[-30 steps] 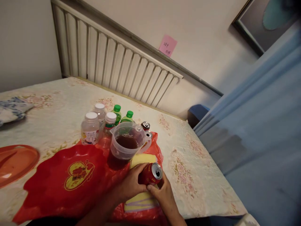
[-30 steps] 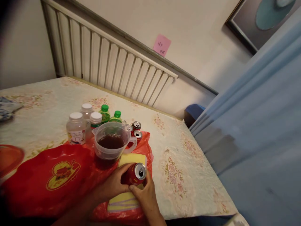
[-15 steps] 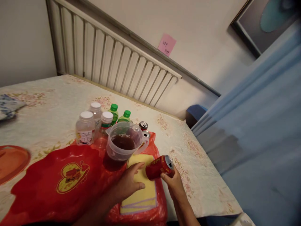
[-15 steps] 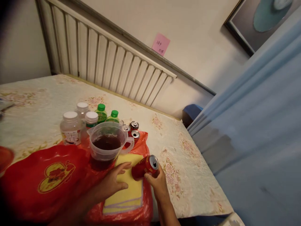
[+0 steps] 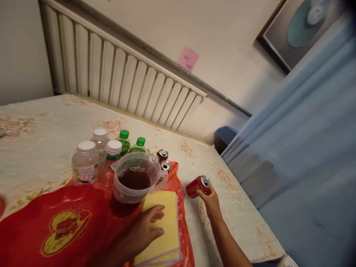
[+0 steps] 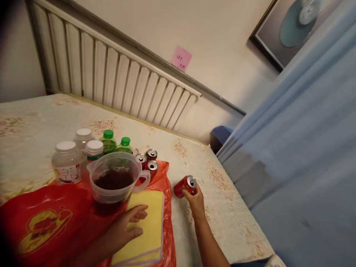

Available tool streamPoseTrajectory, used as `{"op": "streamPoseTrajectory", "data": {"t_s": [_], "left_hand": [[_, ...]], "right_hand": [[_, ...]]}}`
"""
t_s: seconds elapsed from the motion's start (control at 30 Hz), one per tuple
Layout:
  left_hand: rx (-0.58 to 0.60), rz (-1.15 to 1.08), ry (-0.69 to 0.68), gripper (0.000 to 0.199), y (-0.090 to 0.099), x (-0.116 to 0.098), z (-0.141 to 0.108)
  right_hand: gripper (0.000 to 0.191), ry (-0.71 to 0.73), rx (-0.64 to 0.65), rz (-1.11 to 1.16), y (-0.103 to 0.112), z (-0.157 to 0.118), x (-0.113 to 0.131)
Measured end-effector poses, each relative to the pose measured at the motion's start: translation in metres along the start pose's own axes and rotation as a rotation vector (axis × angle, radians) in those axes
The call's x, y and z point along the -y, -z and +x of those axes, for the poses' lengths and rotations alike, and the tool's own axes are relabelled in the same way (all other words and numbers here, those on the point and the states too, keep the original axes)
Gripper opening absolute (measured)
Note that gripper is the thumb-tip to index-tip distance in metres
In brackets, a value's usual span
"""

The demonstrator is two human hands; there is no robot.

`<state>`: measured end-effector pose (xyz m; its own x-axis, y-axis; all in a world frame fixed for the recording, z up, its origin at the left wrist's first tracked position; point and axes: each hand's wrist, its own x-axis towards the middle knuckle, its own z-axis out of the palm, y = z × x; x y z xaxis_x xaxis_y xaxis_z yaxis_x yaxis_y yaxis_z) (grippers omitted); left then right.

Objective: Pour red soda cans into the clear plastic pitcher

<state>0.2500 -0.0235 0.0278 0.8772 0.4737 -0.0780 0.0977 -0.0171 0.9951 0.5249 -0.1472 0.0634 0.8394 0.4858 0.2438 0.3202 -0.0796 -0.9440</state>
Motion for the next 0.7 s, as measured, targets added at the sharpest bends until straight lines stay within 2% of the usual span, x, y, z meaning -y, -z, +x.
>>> {"op": "streamPoseTrajectory", "data": {"t_s": [0.23,0.7], "left_hand": [[0.024,0.057,0.017,0.064,0.001,0.013,0.006],[0.064,0.044,0.036,0.065,0.002,0.027,0.008]], "right_hand": [[0.051,0.025,-0.03,-0.003,-0.013,0.046,-0.02],[0.057,0.039,0.049,0.035,-0.056,0.101,-0.043]]}}
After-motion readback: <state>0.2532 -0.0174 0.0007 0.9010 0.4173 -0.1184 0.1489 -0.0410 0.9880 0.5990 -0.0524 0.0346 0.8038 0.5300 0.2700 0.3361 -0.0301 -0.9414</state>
